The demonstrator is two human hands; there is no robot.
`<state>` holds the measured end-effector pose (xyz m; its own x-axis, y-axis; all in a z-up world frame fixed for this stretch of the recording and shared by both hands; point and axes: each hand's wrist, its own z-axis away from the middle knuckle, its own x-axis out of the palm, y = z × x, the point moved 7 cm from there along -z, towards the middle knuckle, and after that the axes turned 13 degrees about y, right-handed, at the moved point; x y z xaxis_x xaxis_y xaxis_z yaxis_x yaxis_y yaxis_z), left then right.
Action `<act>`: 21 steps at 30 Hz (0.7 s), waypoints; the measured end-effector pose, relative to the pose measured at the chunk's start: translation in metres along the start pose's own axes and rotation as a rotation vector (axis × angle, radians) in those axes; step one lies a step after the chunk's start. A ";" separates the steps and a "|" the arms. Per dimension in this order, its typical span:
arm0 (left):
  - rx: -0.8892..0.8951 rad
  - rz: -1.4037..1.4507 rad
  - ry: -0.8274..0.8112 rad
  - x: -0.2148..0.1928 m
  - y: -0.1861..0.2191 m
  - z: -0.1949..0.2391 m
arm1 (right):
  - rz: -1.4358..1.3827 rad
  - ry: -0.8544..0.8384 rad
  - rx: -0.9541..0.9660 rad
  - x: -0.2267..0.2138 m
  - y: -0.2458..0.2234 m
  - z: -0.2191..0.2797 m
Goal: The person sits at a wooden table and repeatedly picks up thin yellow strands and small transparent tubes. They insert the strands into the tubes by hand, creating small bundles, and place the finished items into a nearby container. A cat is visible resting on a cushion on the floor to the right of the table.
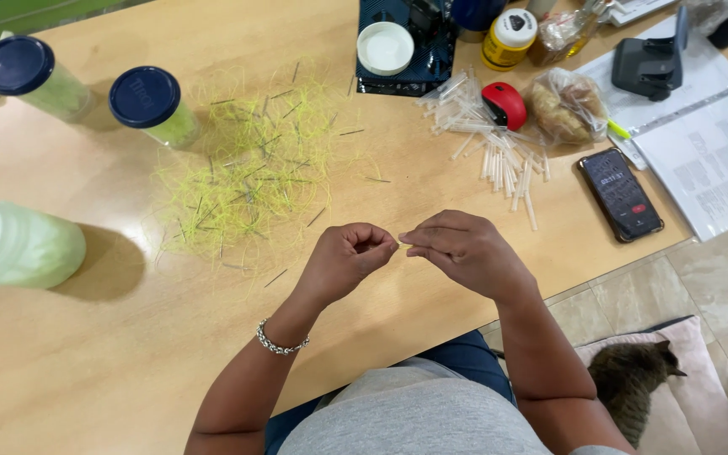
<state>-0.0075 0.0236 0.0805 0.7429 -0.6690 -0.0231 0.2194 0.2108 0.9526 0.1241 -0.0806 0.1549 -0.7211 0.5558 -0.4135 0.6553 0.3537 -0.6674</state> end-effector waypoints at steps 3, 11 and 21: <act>0.030 -0.077 0.032 -0.001 -0.002 -0.003 | 0.042 -0.002 0.023 0.002 0.010 0.005; -0.031 -0.095 0.084 -0.004 0.003 -0.003 | -0.034 0.118 0.025 0.014 0.024 0.017; -0.007 0.068 0.054 -0.014 -0.028 -0.015 | -0.014 0.109 -0.046 0.005 0.001 0.005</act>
<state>-0.0145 0.0380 0.0493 0.7892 -0.6136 0.0247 0.1721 0.2596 0.9502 0.1197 -0.0808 0.1491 -0.7031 0.6281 -0.3334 0.6570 0.3946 -0.6424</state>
